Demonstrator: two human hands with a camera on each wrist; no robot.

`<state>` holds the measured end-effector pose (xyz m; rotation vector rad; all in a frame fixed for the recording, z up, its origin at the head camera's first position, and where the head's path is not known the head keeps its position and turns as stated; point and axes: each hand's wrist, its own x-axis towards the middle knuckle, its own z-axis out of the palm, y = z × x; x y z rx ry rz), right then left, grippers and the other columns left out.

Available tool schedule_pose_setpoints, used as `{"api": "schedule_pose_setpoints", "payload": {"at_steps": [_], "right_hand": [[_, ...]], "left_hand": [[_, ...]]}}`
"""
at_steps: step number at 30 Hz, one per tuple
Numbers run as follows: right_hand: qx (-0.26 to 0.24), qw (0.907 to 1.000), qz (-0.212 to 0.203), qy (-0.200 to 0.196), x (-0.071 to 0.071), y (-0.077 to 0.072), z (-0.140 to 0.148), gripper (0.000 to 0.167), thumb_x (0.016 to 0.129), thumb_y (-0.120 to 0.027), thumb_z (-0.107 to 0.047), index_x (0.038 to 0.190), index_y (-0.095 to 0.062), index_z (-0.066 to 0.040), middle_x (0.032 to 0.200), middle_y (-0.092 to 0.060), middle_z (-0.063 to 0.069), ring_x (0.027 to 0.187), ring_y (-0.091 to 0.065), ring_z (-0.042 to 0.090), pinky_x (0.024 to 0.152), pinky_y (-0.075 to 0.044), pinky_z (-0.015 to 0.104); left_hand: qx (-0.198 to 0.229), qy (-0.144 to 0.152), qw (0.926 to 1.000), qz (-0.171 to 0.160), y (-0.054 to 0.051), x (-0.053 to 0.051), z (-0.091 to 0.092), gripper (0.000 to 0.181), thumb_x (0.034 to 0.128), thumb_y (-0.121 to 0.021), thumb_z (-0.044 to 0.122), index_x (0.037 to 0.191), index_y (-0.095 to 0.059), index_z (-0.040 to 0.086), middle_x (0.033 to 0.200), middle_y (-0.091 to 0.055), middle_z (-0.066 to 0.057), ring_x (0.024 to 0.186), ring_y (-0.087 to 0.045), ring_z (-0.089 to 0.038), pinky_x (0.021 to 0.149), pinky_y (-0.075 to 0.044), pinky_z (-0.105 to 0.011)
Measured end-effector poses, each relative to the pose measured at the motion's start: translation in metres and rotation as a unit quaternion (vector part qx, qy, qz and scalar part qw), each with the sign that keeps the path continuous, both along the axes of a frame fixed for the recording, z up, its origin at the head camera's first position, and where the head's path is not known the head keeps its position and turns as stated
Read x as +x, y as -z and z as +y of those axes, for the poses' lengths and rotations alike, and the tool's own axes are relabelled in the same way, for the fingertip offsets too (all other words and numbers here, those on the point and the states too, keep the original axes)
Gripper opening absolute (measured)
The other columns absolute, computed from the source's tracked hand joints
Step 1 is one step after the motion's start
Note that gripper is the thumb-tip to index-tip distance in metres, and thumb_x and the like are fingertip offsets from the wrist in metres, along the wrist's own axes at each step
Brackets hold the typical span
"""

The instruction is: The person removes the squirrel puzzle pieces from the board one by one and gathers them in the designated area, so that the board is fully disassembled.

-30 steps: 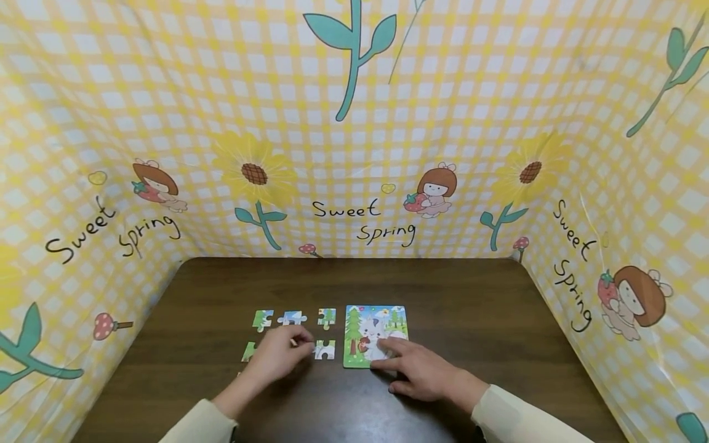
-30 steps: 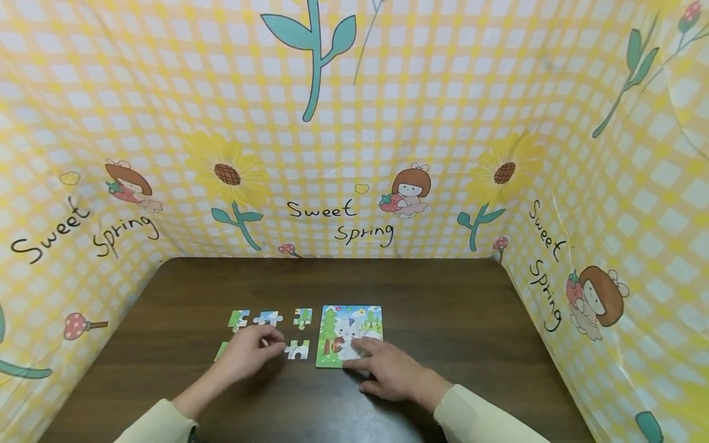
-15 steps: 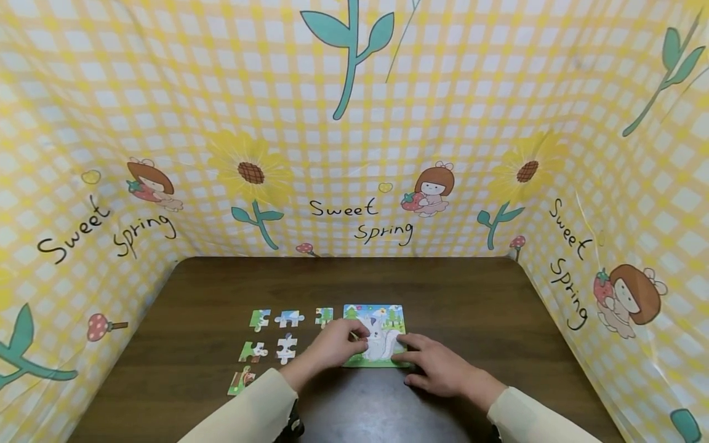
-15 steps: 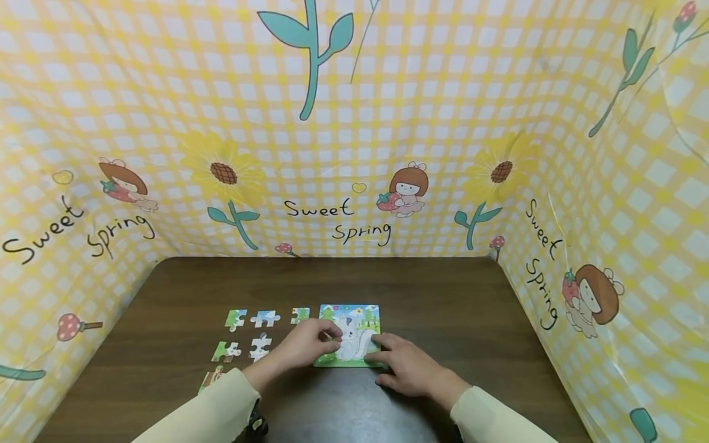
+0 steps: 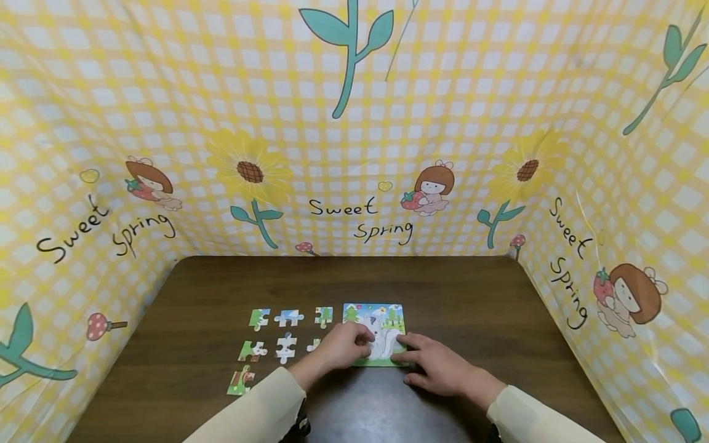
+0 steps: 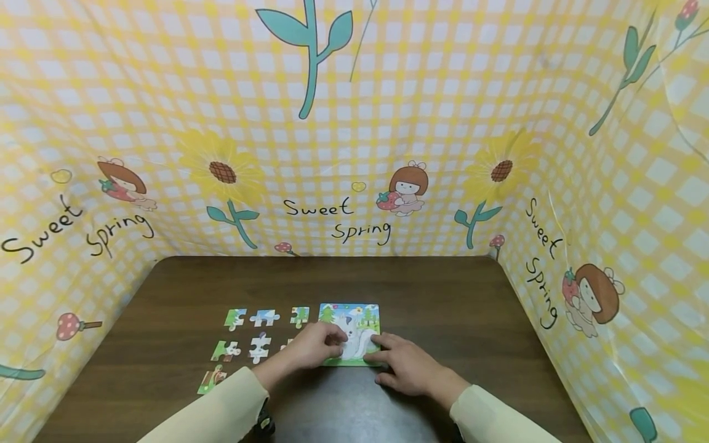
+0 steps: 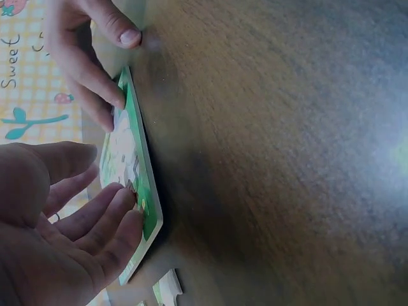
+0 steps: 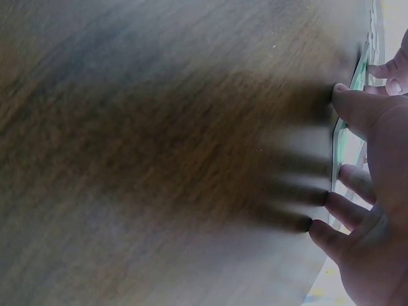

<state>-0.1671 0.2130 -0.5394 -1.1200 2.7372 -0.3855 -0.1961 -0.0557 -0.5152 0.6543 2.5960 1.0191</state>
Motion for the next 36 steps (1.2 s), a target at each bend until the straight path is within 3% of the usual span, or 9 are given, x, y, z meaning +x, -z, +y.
{"api": "schedule_pose_setpoints", "payload": {"at_steps": [9,16,27,36], "right_hand": [[-0.009,0.9999,0.001,-0.004,0.001,-0.002,-0.002,0.044,0.097,-0.071,-0.035,0.14,-0.065,-0.028,0.157,-0.047,0.014,0.145,-0.044,0.037,0.111,-0.043,0.054],[-0.012,0.9999,0.002,0.001,0.001,-0.001,-0.001,0.042,0.097,-0.07,-0.036,0.139,-0.066,-0.029,0.157,-0.047,0.013,0.144,-0.045,0.036,0.111,-0.043,0.053],[-0.01,0.9998,-0.014,0.008,0.001,-0.002,-0.001,0.042,0.098,-0.07,-0.037,0.139,-0.065,-0.03,0.158,-0.046,0.011,0.146,-0.042,0.036,0.112,-0.042,0.054],[-0.003,0.9995,-0.029,0.015,0.001,-0.003,-0.002,0.042,0.098,-0.069,-0.038,0.139,-0.065,-0.032,0.16,-0.044,0.01,0.148,-0.04,0.035,0.113,-0.041,0.054]], "left_hand": [[-0.006,-0.007,0.9999,0.008,-0.002,0.001,0.004,0.025,0.0876,-0.072,0.006,0.111,-0.076,-0.001,0.106,-0.075,-0.013,0.094,-0.067,-0.023,0.086,-0.056,-0.045],[-0.016,-0.026,0.9989,0.037,0.002,-0.001,0.007,0.023,0.0863,-0.069,0.004,0.108,-0.077,0.001,0.104,-0.076,-0.01,0.096,-0.07,-0.023,0.082,-0.057,-0.041],[-0.007,-0.044,0.9989,-0.016,0.0,-0.004,0.01,0.025,0.0872,-0.073,0.007,0.111,-0.076,0.001,0.103,-0.074,-0.01,0.086,-0.061,-0.017,0.082,-0.055,-0.042],[0.002,-0.064,0.9974,-0.033,0.002,-0.003,0.011,0.025,0.0849,-0.077,0.005,0.11,-0.077,0.001,0.1,-0.074,-0.009,0.082,-0.058,-0.016,0.075,-0.053,-0.035]]}}
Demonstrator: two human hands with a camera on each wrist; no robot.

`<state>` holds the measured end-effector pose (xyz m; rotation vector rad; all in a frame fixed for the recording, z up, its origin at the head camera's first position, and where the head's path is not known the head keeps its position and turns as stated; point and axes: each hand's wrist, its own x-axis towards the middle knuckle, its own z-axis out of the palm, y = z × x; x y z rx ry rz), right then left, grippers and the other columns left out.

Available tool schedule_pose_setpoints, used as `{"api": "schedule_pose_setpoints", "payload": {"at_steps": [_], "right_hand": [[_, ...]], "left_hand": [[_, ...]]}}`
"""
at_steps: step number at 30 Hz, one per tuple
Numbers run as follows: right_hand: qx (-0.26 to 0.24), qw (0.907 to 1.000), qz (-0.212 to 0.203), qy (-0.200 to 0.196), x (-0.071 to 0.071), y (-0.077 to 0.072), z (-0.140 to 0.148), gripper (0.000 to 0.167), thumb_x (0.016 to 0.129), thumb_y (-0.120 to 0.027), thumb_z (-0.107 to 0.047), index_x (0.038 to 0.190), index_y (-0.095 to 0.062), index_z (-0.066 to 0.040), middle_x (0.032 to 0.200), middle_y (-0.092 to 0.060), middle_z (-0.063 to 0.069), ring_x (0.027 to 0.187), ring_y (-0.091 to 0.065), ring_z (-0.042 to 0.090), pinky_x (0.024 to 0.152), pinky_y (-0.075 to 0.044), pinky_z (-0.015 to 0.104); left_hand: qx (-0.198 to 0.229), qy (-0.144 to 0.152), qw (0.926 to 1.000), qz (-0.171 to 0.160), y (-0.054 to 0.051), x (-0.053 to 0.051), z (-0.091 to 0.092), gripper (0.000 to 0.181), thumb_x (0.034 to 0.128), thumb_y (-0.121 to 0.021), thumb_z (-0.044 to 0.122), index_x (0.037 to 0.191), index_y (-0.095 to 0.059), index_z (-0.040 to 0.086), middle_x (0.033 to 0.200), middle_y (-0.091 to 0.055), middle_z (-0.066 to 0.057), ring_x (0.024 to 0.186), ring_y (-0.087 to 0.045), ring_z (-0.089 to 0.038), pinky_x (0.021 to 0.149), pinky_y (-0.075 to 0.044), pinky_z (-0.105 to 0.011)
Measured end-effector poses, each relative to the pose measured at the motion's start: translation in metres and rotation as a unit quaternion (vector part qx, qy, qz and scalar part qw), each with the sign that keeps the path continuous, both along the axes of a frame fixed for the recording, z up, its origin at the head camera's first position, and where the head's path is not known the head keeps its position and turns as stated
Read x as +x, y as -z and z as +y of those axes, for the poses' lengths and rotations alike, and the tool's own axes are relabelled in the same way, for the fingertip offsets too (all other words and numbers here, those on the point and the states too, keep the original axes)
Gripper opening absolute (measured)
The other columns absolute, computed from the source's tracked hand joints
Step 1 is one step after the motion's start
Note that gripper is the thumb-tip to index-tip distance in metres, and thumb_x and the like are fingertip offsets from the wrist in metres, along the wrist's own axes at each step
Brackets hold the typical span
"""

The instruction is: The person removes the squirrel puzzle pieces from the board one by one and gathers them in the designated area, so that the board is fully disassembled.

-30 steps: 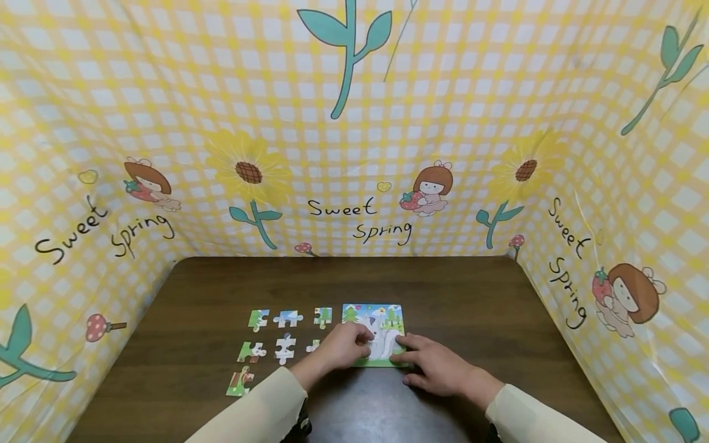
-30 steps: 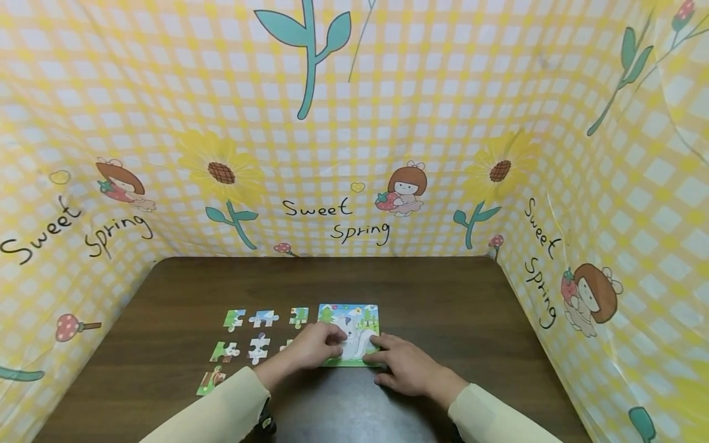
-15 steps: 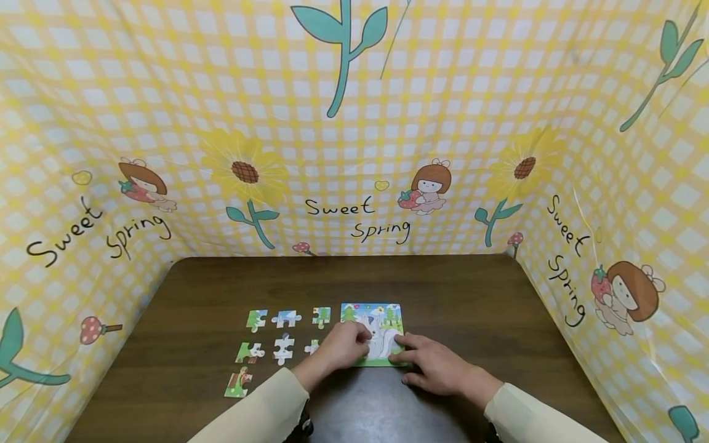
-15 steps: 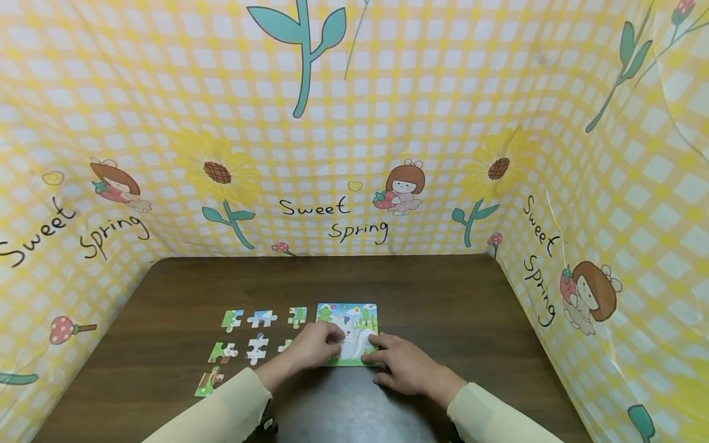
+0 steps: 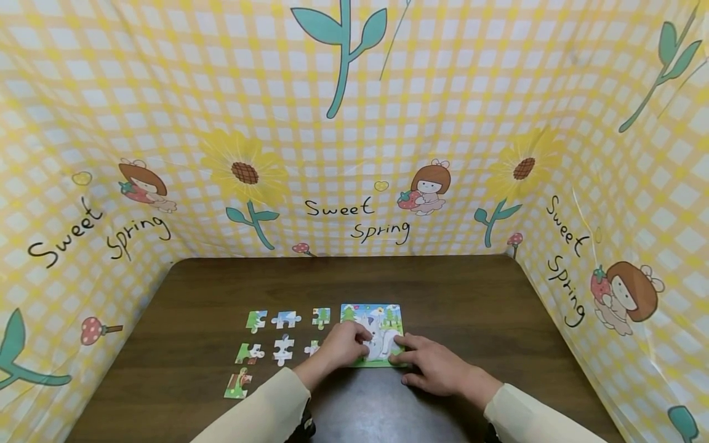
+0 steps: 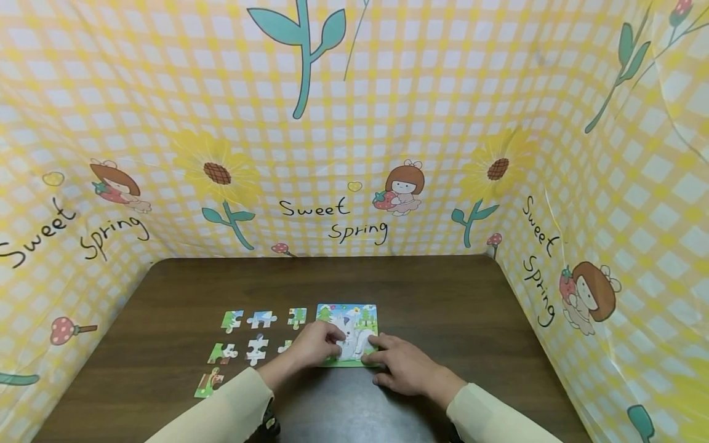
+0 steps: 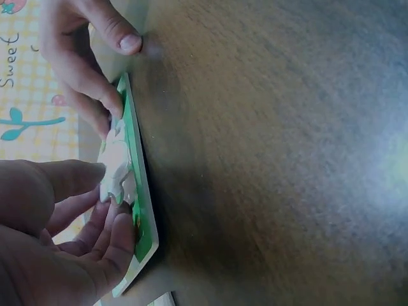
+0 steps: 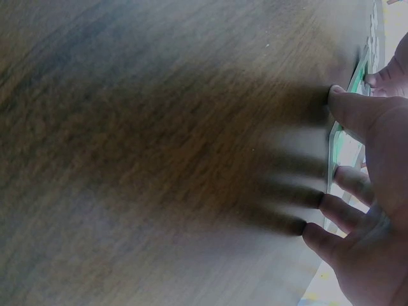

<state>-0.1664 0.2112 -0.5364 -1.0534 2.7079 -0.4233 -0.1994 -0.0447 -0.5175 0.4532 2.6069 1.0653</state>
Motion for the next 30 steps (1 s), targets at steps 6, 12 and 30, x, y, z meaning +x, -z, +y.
{"api": "schedule_pose_setpoints", "payload": {"at_steps": [6,12,30], "right_hand": [[0.0,1.0,0.004,-0.003,0.001,-0.001,-0.001,0.041,0.098,-0.07,-0.037,0.138,-0.066,-0.032,0.159,-0.045,0.01,0.147,-0.041,0.036,0.113,-0.041,0.054],[-0.007,0.9999,0.013,-0.006,0.002,-0.002,-0.001,0.04,0.097,-0.071,-0.034,0.137,-0.067,-0.029,0.157,-0.047,0.012,0.145,-0.043,0.037,0.112,-0.042,0.054],[-0.004,1.0,0.004,-0.004,0.001,-0.003,-0.001,0.041,0.097,-0.071,-0.034,0.138,-0.066,-0.029,0.158,-0.046,0.012,0.145,-0.043,0.037,0.111,-0.042,0.056]], "left_hand": [[0.009,0.005,0.9999,0.007,0.002,0.003,-0.003,0.018,0.0861,-0.076,0.004,0.104,-0.078,0.007,0.083,-0.066,-0.001,0.073,-0.053,-0.014,0.065,-0.046,-0.029],[0.036,0.009,0.999,0.025,0.003,0.004,-0.007,0.016,0.0861,-0.076,0.0,0.101,-0.076,0.005,0.078,-0.063,0.001,0.071,-0.054,-0.011,0.064,-0.047,-0.027],[0.124,-0.014,0.9922,-0.007,-0.022,0.022,-0.092,0.014,0.0924,-0.07,0.002,0.105,-0.074,0.0,0.082,-0.067,-0.006,0.064,-0.064,-0.023,0.056,-0.056,-0.041]]}}
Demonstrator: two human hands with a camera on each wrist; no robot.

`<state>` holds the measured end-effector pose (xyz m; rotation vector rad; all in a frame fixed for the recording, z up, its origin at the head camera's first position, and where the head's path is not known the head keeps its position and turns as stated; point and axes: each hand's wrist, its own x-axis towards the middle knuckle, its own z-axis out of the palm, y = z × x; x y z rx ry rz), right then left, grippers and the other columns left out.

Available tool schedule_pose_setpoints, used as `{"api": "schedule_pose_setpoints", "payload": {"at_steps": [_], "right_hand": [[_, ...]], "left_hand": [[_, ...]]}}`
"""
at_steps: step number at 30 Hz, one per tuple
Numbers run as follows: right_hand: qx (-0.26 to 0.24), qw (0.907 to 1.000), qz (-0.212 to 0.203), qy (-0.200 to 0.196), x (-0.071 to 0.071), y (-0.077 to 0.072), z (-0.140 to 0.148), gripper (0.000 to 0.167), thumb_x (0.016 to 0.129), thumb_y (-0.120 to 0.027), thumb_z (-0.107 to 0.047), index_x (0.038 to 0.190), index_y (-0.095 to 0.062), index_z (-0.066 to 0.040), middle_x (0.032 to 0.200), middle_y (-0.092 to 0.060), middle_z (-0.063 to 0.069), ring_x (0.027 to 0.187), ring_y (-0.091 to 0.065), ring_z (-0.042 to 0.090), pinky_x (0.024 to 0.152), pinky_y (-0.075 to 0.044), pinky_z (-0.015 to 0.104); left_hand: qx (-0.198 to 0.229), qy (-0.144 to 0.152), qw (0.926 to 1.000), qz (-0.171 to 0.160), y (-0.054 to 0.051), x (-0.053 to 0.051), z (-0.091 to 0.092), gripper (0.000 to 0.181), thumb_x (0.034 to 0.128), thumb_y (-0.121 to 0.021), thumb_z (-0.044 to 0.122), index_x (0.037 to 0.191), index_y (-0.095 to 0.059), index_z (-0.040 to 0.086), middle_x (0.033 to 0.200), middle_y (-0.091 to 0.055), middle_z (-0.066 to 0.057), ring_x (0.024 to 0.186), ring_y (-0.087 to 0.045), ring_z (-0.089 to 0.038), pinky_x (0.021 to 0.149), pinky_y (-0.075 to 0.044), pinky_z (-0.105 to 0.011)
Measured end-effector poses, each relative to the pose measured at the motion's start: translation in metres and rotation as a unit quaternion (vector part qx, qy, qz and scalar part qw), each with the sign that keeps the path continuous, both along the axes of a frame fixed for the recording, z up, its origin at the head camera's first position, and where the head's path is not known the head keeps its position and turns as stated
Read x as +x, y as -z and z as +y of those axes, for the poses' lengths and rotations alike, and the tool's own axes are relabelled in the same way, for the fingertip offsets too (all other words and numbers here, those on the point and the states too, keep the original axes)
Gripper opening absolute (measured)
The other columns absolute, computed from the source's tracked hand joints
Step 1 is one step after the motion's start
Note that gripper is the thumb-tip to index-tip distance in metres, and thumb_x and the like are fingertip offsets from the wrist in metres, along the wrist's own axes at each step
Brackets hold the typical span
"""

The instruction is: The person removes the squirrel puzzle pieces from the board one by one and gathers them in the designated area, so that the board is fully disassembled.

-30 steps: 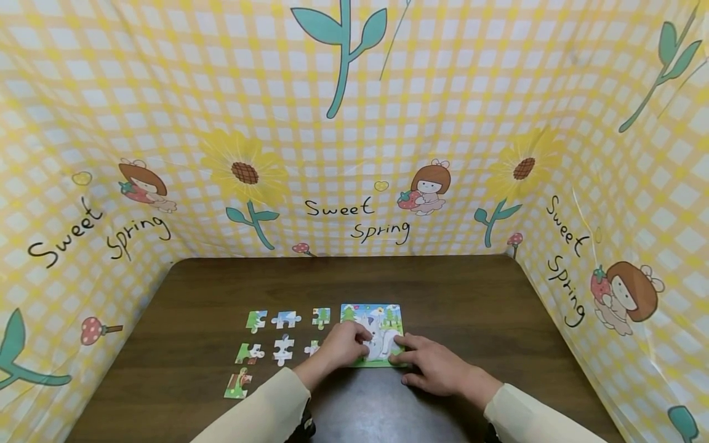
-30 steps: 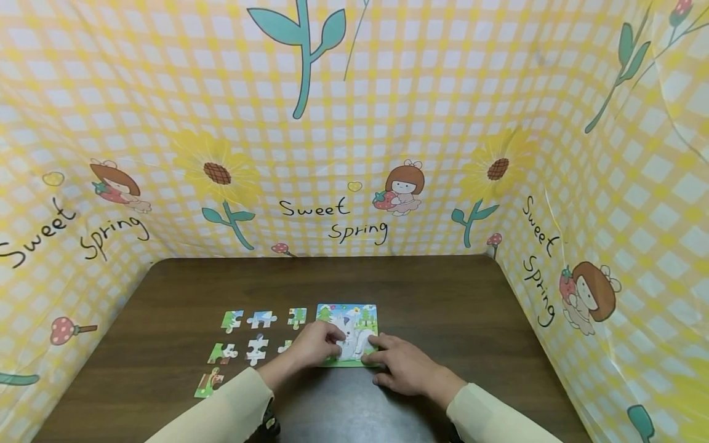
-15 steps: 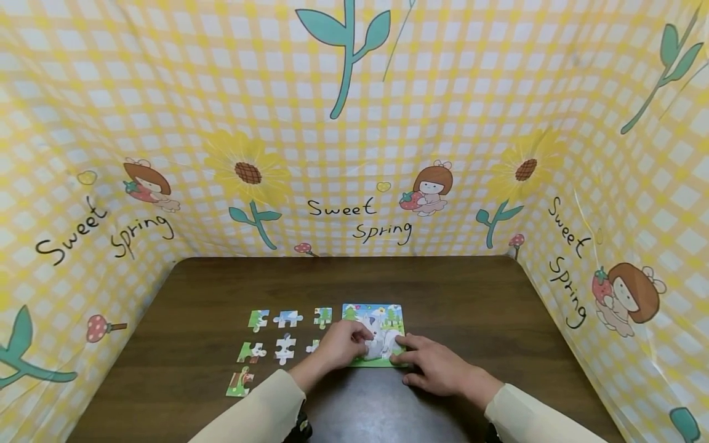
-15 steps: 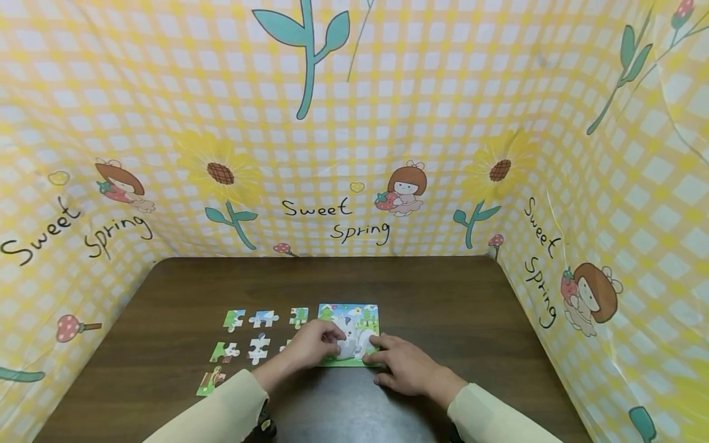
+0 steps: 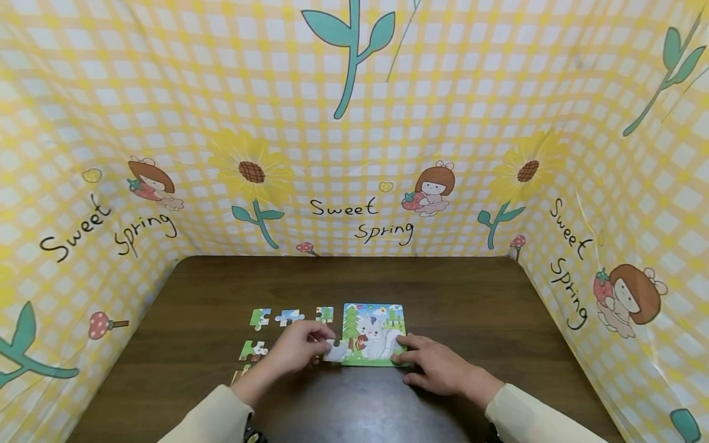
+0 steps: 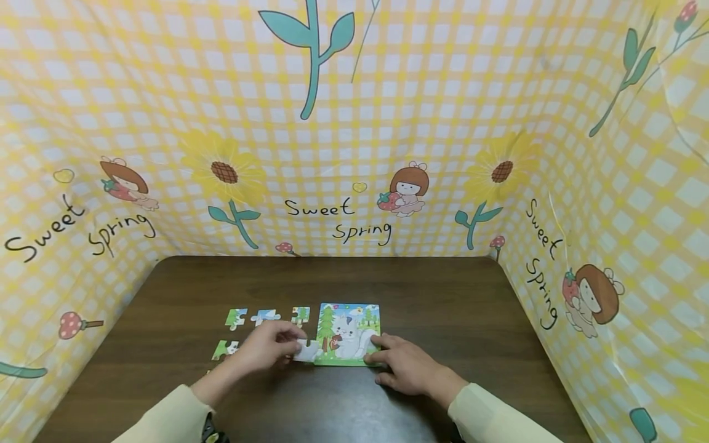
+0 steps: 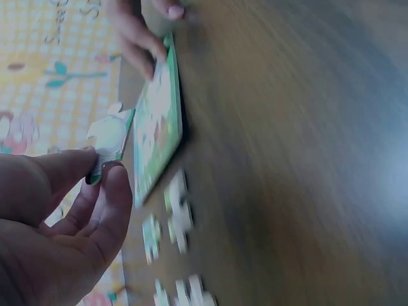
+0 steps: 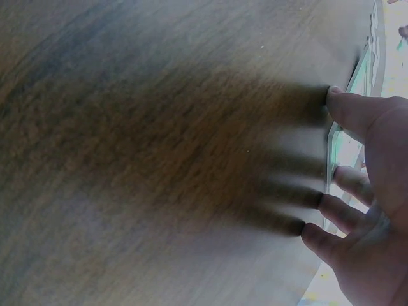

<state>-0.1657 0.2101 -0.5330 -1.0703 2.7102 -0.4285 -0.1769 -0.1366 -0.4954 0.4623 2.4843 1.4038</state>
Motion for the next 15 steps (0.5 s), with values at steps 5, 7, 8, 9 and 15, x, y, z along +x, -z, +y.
{"api": "schedule_pose_setpoints", "payload": {"at_steps": [5,7,8,9,15], "right_hand": [[0.005,0.9999,-0.008,0.007,0.0,0.0,-0.002,0.042,0.097,-0.071,-0.034,0.138,-0.066,-0.03,0.158,-0.045,0.011,0.146,-0.042,0.035,0.111,-0.042,0.055],[0.007,0.9999,-0.006,0.007,-0.001,0.0,-0.002,0.042,0.097,-0.071,-0.034,0.138,-0.066,-0.03,0.158,-0.045,0.011,0.146,-0.043,0.035,0.111,-0.042,0.055],[0.008,0.9999,-0.004,0.007,-0.001,0.0,-0.002,0.042,0.097,-0.071,-0.034,0.138,-0.066,-0.03,0.158,-0.045,0.011,0.146,-0.043,0.035,0.111,-0.042,0.055],[0.008,0.9999,-0.003,0.006,-0.001,-0.001,-0.002,0.042,0.097,-0.071,-0.035,0.138,-0.066,-0.03,0.158,-0.046,0.011,0.146,-0.043,0.035,0.111,-0.042,0.055],[0.008,1.0,0.001,0.005,0.0,-0.001,-0.002,0.041,0.097,-0.071,-0.035,0.137,-0.066,-0.031,0.158,-0.046,0.011,0.145,-0.043,0.035,0.111,-0.042,0.054]], "left_hand": [[-0.003,-0.034,0.9993,-0.017,0.004,0.008,-0.04,0.014,0.0911,-0.073,0.004,0.105,-0.073,-0.001,0.083,-0.067,-0.006,0.065,-0.063,-0.02,0.056,-0.056,-0.037],[-0.009,-0.046,0.9987,-0.022,0.005,0.012,-0.054,0.013,0.0899,-0.074,0.004,0.102,-0.073,0.0,0.082,-0.068,-0.006,0.066,-0.062,-0.019,0.056,-0.055,-0.033],[-0.014,-0.05,0.9984,-0.022,0.006,0.014,-0.06,0.013,0.0893,-0.075,0.005,0.101,-0.073,0.0,0.081,-0.068,-0.006,0.066,-0.062,-0.019,0.056,-0.054,-0.032],[-0.02,-0.054,0.9981,-0.022,0.007,0.016,-0.066,0.012,0.0887,-0.075,0.005,0.1,-0.073,0.001,0.081,-0.068,-0.005,0.067,-0.061,-0.018,0.056,-0.052,-0.031],[-0.045,-0.057,0.9973,-0.012,0.015,0.025,-0.089,0.011,0.0852,-0.078,0.005,0.096,-0.075,0.003,0.079,-0.069,-0.004,0.067,-0.061,-0.013,0.058,-0.05,-0.026]]}}
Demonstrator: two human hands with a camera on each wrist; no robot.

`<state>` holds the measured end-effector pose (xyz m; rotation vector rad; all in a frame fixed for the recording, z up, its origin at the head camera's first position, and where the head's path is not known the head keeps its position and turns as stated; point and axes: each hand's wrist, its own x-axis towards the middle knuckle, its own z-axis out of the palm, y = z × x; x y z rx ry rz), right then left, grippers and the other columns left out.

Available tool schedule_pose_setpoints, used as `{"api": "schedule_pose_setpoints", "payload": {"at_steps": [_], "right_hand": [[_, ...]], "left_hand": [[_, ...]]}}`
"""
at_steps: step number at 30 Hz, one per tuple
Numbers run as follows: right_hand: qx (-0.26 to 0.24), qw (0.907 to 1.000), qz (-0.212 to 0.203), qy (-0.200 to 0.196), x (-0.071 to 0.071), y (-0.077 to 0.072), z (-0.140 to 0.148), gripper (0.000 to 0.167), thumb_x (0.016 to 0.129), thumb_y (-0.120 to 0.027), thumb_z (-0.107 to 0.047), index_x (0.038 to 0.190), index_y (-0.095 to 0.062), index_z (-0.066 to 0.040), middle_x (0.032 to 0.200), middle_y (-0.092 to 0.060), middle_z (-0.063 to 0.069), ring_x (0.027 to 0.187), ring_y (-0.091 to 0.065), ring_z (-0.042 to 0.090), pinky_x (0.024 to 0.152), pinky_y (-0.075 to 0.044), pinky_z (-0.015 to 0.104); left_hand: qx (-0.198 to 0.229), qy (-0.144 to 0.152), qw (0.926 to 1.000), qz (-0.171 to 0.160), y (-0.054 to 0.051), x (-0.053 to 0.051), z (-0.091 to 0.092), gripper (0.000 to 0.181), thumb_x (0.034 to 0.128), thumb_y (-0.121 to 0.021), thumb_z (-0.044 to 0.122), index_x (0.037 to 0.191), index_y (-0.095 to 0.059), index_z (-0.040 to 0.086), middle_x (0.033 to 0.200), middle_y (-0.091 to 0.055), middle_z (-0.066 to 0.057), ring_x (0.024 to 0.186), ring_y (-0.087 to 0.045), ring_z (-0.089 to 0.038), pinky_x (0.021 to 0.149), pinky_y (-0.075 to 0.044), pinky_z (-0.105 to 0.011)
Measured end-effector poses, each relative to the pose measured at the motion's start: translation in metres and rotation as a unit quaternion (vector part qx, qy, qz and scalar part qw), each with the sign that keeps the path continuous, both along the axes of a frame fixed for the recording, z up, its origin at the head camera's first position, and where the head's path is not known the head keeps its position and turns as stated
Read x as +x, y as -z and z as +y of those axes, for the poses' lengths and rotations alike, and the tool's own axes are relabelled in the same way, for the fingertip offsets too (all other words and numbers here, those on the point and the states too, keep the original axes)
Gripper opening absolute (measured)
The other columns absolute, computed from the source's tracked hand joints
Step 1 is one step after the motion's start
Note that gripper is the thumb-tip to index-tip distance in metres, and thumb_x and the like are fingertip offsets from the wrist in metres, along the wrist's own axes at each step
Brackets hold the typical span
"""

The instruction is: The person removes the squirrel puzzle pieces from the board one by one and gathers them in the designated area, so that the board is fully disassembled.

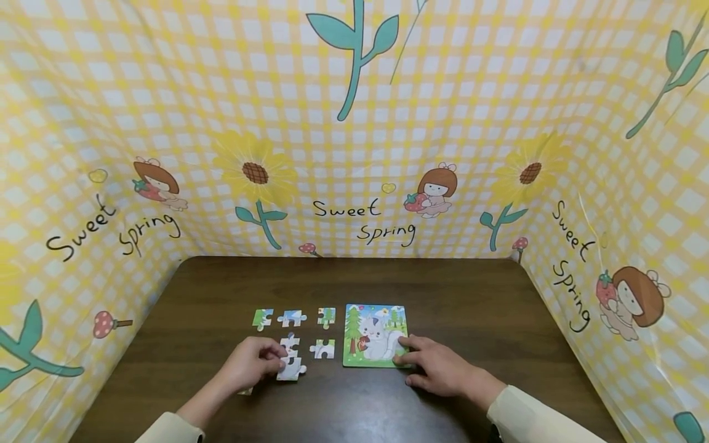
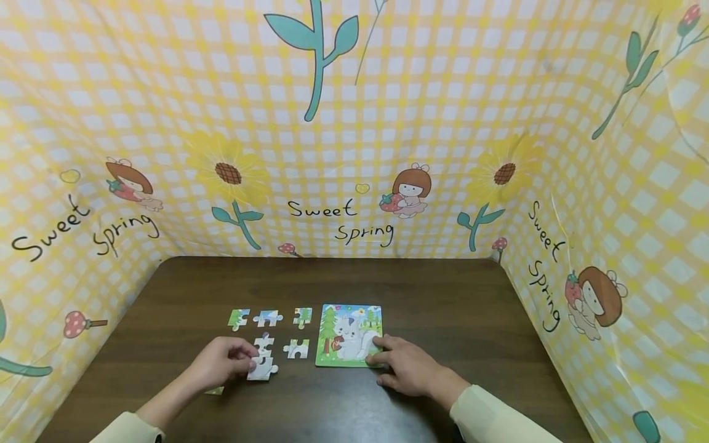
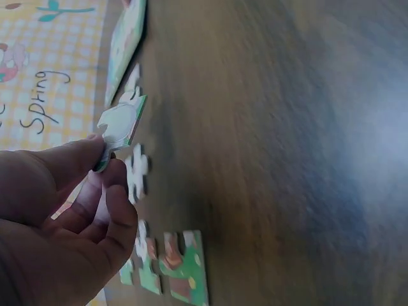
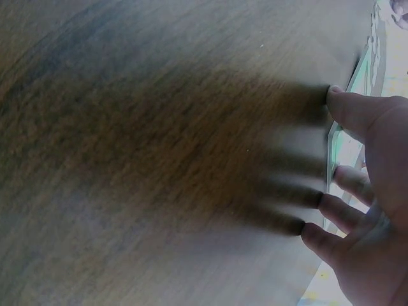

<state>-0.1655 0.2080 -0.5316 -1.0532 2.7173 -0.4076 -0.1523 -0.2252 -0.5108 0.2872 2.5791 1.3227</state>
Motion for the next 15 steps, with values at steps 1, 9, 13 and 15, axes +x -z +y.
{"api": "schedule_pose_setpoints", "payload": {"at_steps": [1,9,13,15], "right_hand": [[0.0,1.0,0.001,0.0,0.0,0.0,0.0,0.041,0.097,-0.071,-0.035,0.137,-0.066,-0.031,0.158,-0.046,0.011,0.145,-0.043,0.035,0.111,-0.042,0.054],[0.0,1.0,-0.002,0.001,0.001,0.001,0.0,0.042,0.097,-0.071,-0.035,0.138,-0.066,-0.03,0.158,-0.045,0.011,0.146,-0.043,0.036,0.111,-0.042,0.054],[-0.002,1.0,-0.002,0.002,0.001,-0.001,0.0,0.042,0.097,-0.071,-0.034,0.138,-0.066,-0.03,0.158,-0.046,0.011,0.146,-0.043,0.035,0.111,-0.042,0.054],[-0.003,1.0,-0.001,0.002,0.002,-0.001,0.0,0.041,0.097,-0.071,-0.034,0.138,-0.066,-0.03,0.158,-0.046,0.011,0.145,-0.043,0.035,0.111,-0.043,0.054]], "left_hand": [[-0.004,0.002,1.0,0.004,0.001,0.001,-0.002,0.012,0.0847,-0.078,0.005,0.095,-0.075,0.002,0.079,-0.069,-0.003,0.068,-0.062,-0.012,0.059,-0.05,-0.026],[-0.083,-0.006,0.9951,0.054,0.009,0.004,-0.007,0.011,0.0788,-0.084,0.007,0.084,-0.075,0.011,0.072,-0.068,0.006,0.066,-0.058,-0.004,0.062,-0.046,-0.023],[-0.113,-0.002,0.9911,0.07,0.013,0.006,-0.007,0.014,0.0779,-0.083,0.005,0.081,-0.073,0.014,0.071,-0.066,0.009,0.065,-0.056,-0.002,0.062,-0.045,-0.023],[-0.121,0.0,0.9896,0.079,0.014,0.007,-0.006,0.014,0.0773,-0.083,0.005,0.081,-0.073,0.014,0.072,-0.065,0.009,0.066,-0.056,-0.002,0.062,-0.046,-0.023]]}}
